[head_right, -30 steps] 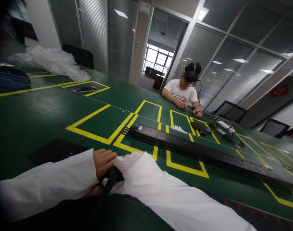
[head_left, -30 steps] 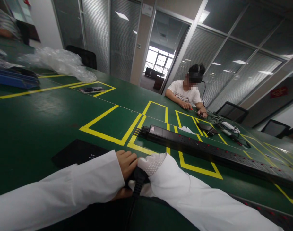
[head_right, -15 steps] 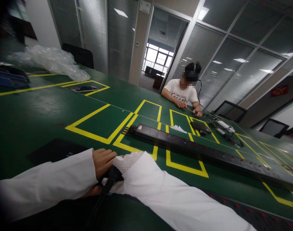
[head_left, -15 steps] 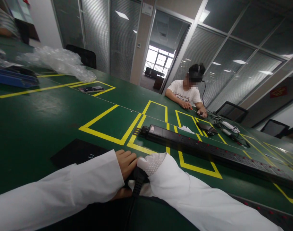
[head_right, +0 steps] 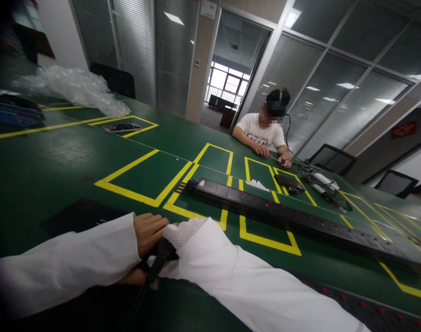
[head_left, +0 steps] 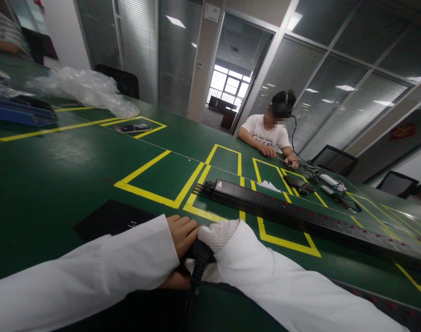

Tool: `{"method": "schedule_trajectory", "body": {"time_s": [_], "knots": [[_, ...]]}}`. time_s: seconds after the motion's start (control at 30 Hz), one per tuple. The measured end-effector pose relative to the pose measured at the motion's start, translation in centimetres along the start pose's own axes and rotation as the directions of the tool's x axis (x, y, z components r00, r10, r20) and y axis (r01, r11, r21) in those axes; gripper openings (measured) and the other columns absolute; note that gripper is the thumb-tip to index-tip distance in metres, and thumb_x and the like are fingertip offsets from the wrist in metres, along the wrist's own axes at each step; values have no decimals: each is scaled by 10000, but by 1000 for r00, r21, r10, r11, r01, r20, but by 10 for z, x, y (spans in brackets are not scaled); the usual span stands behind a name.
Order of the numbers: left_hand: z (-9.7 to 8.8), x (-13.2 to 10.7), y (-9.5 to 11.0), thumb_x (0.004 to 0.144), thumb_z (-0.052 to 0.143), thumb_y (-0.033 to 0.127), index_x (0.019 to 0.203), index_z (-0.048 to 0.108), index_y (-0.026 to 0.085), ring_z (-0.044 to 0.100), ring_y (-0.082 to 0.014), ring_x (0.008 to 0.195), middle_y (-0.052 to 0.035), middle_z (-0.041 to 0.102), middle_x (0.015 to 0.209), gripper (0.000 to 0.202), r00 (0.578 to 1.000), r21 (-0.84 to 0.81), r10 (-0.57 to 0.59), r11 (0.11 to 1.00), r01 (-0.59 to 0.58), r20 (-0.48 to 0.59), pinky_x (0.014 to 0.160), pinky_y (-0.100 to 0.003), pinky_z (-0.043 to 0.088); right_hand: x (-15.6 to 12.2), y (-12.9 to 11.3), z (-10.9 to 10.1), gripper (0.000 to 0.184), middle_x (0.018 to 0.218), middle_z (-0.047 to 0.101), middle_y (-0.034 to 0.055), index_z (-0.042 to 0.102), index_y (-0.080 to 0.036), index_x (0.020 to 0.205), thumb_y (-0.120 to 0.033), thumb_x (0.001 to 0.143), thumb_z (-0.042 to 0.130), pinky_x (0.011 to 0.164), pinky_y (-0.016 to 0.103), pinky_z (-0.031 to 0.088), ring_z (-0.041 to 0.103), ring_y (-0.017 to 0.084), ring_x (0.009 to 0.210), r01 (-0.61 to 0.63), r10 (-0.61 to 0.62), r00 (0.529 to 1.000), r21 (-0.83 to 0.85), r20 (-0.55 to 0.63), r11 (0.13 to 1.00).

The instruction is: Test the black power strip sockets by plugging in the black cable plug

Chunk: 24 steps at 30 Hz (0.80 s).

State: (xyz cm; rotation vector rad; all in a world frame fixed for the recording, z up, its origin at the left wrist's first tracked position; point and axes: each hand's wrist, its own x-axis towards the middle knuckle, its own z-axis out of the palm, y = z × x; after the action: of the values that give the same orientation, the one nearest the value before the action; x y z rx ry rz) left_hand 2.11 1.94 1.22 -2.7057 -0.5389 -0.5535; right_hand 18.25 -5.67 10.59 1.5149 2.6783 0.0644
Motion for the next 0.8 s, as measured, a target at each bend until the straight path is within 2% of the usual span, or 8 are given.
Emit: {"method": "schedule_trajectory", "body": {"time_s": [0.53,0.8], "knots": [[4,0,-1,997,223,147,999,509,159,532,-167,646,-15,579,730,287,1000,15,8,1000,-7,-11,543,-322,306,1,4,0,281,991,597,55,560,-135,1085,-349,912,502,709,307,515,594,132,810,42,-42,999,5,-5,999],[8,-2,-1,980,294,145,1028,520,156,530,-172,664,-20,577,763,231,1000,-5,10,1000,-10,-10,543,-329,323,0,7,-3,287,1003,589,57,553,-138,1096,-351,912,501,713,310,511,589,136,820,87,-87,996,23,2,996]]}}
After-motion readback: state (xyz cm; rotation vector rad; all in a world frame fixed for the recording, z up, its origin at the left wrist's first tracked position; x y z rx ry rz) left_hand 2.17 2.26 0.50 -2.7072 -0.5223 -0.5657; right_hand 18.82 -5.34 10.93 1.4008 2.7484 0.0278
